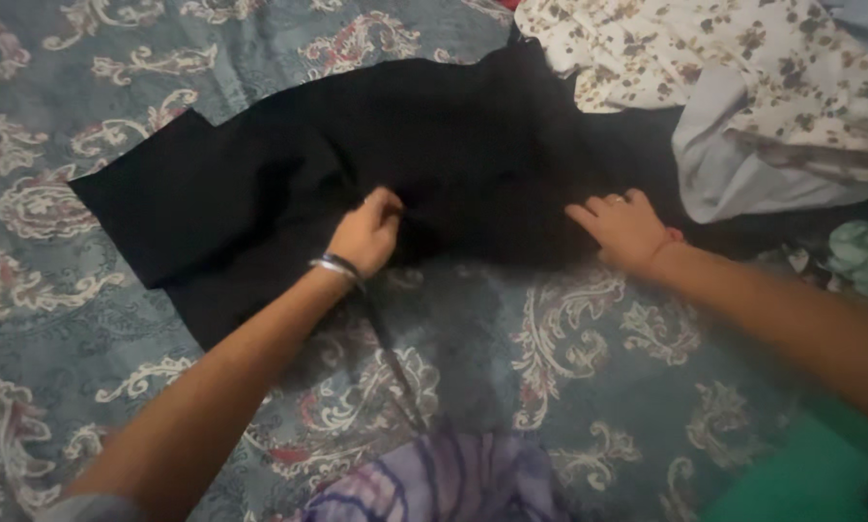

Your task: The person folds a black and white tie-dye garment and a pair of dark blue athletic pants on a bed, smoothing the fabric with their hands before placing them in a stack.

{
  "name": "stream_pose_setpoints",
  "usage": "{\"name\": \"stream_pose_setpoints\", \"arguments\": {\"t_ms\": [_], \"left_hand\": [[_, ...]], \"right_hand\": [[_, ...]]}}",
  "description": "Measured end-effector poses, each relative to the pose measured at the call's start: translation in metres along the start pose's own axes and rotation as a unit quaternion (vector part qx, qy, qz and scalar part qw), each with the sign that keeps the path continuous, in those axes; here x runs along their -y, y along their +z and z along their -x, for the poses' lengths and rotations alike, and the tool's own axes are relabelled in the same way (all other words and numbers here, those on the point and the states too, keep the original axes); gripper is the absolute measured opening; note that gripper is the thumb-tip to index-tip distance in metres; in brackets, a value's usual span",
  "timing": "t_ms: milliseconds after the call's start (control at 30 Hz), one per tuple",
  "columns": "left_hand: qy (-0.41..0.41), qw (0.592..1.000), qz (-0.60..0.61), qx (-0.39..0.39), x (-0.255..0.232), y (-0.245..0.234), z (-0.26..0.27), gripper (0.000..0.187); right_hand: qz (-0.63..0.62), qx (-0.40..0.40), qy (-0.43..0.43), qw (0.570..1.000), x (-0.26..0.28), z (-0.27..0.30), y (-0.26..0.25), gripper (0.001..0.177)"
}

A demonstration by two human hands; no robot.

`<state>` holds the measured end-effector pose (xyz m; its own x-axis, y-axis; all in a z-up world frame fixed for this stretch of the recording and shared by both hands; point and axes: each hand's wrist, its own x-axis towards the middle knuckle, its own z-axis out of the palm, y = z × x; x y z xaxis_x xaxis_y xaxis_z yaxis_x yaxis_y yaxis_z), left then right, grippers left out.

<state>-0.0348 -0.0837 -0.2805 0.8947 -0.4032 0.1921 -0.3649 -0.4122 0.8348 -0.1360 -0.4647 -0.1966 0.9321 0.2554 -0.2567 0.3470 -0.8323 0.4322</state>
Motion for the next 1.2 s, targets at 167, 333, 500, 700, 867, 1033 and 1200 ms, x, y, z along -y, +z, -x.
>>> {"name": "stream_pose_setpoints", "arguments": {"t_ms": [167,333,500,700,867,1033,1200], "left_hand": [[-0.026,0.994,-0.108,-0.02,-0.035,-0.032,-0.017,0.024],[0.046,0.938,-0.339,-0.059,-0.047,-0.053,-0.021,0.025],[0.184,0.882,-0.417,-0.115,-0.018,-0.04,-0.016,0.019],[0.101,0.924,-0.366,-0.033,-0.005,-0.01,-0.002,0.023],[0.073,0.935,-0.345,-0.035,-0.014,-0.001,0.003,0.056],[0.077,0.947,-0.302,-0.08,-0.028,0.011,-0.007,0.055],[0.09,0.952,-0.272,-0.105,-0.05,0.035,-0.017,0.06]], "right_hand": [[-0.067,-0.029,0.074,0.995,-0.033,-0.015,0.01,0.035],[-0.138,-0.109,0.152,0.973,-0.072,-0.034,0.0,0.037],[-0.088,-0.174,0.197,0.961,-0.074,-0.049,-0.021,0.03],[-0.173,-0.236,0.159,0.943,-0.071,-0.063,-0.018,0.027],[-0.191,-0.285,0.113,0.932,-0.073,-0.072,-0.004,0.028],[-0.216,-0.269,0.107,0.933,-0.068,-0.066,-0.011,0.032],[-0.221,-0.22,0.112,0.944,-0.057,-0.051,-0.031,0.049]]}}
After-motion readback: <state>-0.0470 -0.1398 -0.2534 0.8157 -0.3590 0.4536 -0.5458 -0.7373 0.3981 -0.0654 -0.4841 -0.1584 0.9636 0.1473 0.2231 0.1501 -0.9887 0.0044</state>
